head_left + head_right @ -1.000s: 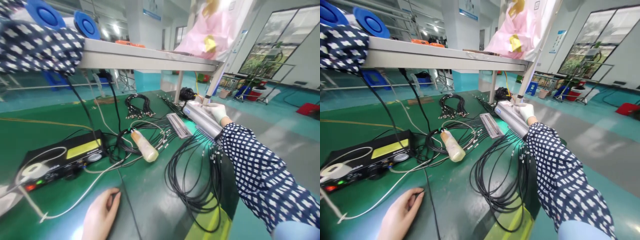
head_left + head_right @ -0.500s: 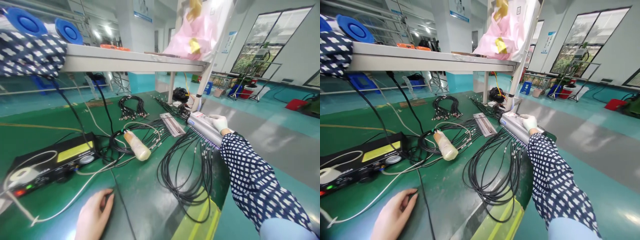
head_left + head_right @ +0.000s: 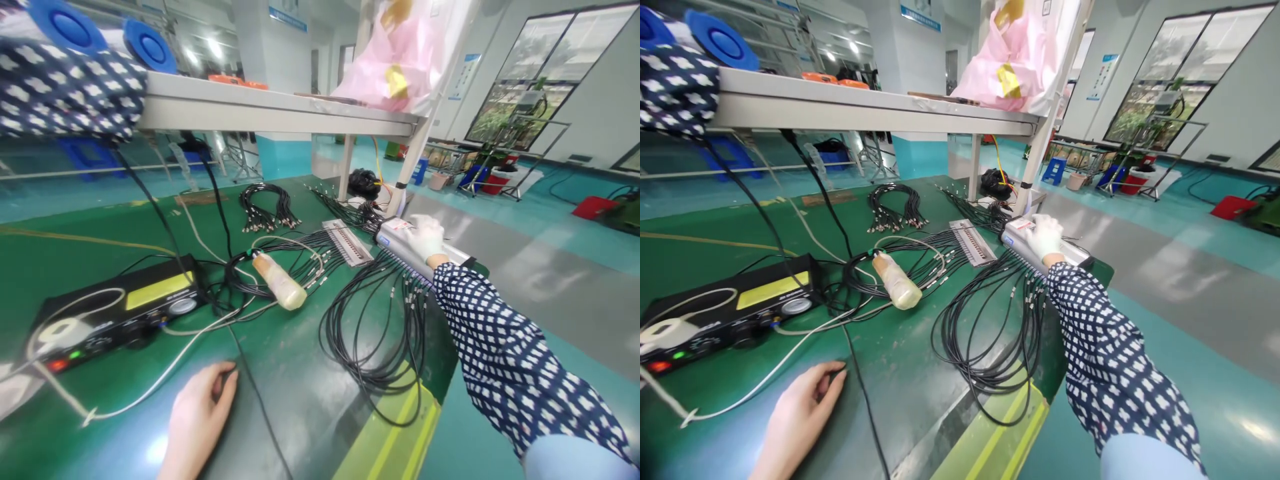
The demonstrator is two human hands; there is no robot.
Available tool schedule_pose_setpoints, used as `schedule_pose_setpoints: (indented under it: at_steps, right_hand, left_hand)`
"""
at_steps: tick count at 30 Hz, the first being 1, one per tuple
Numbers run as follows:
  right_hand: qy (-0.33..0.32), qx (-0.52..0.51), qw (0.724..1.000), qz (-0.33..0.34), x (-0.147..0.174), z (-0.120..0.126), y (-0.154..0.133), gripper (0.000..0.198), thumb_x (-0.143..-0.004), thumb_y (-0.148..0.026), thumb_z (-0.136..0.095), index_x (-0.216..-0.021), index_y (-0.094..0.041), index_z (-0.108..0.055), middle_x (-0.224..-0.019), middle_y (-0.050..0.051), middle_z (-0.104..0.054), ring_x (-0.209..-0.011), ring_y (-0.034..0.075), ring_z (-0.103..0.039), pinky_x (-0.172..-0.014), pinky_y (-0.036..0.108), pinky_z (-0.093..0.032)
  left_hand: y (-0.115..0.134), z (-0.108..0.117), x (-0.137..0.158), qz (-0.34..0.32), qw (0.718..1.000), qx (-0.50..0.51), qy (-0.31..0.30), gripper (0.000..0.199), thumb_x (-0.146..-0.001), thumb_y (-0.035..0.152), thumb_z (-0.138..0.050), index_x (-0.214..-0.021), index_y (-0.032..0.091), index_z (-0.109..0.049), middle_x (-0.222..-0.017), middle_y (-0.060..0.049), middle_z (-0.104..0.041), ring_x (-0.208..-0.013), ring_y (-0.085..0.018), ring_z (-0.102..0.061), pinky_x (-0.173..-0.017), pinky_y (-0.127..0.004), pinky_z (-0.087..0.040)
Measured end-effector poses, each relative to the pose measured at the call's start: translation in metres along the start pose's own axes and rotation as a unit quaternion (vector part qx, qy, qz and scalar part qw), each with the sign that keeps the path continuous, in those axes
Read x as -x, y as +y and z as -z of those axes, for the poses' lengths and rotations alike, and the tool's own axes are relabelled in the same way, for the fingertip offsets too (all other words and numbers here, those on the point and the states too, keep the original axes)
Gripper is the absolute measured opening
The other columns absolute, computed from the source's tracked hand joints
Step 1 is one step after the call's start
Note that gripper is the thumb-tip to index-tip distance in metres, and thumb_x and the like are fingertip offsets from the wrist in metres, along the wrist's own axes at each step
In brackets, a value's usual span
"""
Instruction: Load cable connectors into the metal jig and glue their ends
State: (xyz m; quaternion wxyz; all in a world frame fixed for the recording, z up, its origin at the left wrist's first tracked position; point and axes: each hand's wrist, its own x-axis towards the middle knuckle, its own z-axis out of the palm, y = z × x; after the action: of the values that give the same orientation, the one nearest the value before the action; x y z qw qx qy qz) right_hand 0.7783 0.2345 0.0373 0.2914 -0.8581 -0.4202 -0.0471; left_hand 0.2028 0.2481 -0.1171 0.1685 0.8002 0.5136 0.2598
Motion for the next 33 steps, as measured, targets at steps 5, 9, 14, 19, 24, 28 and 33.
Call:
schedule_pose_setpoints:
  at_steps: [5,9,14,19,24,28,33]
  right_hand:
    - [-0.147,-0.022,0.989,0.022,0.023,-0.080,-0.062,0.093,-0.058,-0.051,-0.086,-0.137,-0.018,-0.051,-0.142,0.015,-0.054,-0.131,0.036,-0.048,-0.113,0.042,-0.034]
    - [-0.203,-0.042,0.978,-0.039,0.029,-0.110,-0.088,0.122,-0.041,-0.049,-0.093,-0.145,-0.015,-0.039,-0.145,0.022,-0.048,-0.132,0.041,-0.048,-0.114,0.050,-0.033]
    - [-0.231,-0.097,0.964,-0.092,0.026,-0.097,-0.100,0.130,-0.030,-0.039,-0.097,-0.143,-0.016,-0.038,-0.145,0.025,-0.046,-0.135,0.045,-0.043,-0.114,0.056,-0.033]
    - [-0.300,-0.255,0.912,-0.117,0.066,-0.089,-0.110,0.069,-0.065,-0.061,-0.079,-0.113,-0.017,-0.058,-0.111,0.018,-0.070,-0.107,0.033,-0.068,-0.088,0.046,-0.058]
    - [-0.310,-0.408,0.854,-0.085,0.131,-0.080,-0.127,0.033,-0.076,-0.052,-0.065,-0.090,-0.022,-0.062,-0.089,0.011,-0.075,-0.090,0.027,-0.074,-0.078,0.039,-0.062]
    - [-0.236,-0.437,0.866,-0.065,0.176,-0.043,-0.120,0.024,-0.074,-0.045,-0.070,-0.088,-0.026,-0.066,-0.092,0.009,-0.076,-0.086,0.029,-0.074,-0.075,0.043,-0.063]
    - [-0.064,-0.308,0.949,-0.014,0.204,0.026,-0.111,0.037,-0.067,-0.045,-0.078,-0.096,-0.024,-0.070,-0.100,0.007,-0.075,-0.100,0.034,-0.068,-0.088,0.042,-0.056]
  left_hand:
    - [0.005,0.000,-0.001,-0.011,1.000,0.000,0.007,0.037,-0.088,0.052,-0.046,-0.093,0.021,-0.066,-0.066,0.000,-0.057,-0.064,-0.019,-0.057,-0.065,-0.030,-0.045]
    - [0.014,0.002,-0.003,-0.015,1.000,-0.009,0.007,0.030,-0.091,0.042,-0.044,-0.089,0.021,-0.064,-0.067,-0.001,-0.058,-0.065,-0.019,-0.059,-0.064,-0.030,-0.043]
    - [0.022,0.002,-0.005,-0.012,1.000,-0.025,0.000,0.024,-0.093,0.034,-0.042,-0.089,0.022,-0.062,-0.075,-0.003,-0.063,-0.078,-0.022,-0.064,-0.067,-0.031,-0.042]
    - [0.028,0.000,-0.005,0.011,0.999,-0.051,-0.006,0.019,-0.092,0.030,-0.043,-0.090,0.021,-0.058,-0.089,-0.006,-0.067,-0.089,-0.025,-0.065,-0.074,-0.034,-0.042]
    - [0.031,0.000,-0.005,0.033,0.999,0.003,0.011,0.029,-0.092,0.034,-0.044,-0.113,0.017,-0.054,-0.086,-0.006,-0.065,-0.086,-0.025,-0.066,-0.074,-0.035,-0.043]
    - [0.034,0.004,-0.004,0.075,0.992,0.086,0.046,0.059,-0.091,0.052,-0.047,-0.134,0.012,-0.037,-0.090,-0.004,-0.064,-0.071,-0.022,-0.065,-0.071,-0.035,-0.045]
    - [0.034,0.007,-0.002,0.095,0.968,0.227,0.049,0.079,-0.090,0.054,-0.049,-0.151,0.016,-0.017,-0.098,-0.004,-0.067,-0.057,-0.015,-0.058,-0.063,-0.029,-0.042]
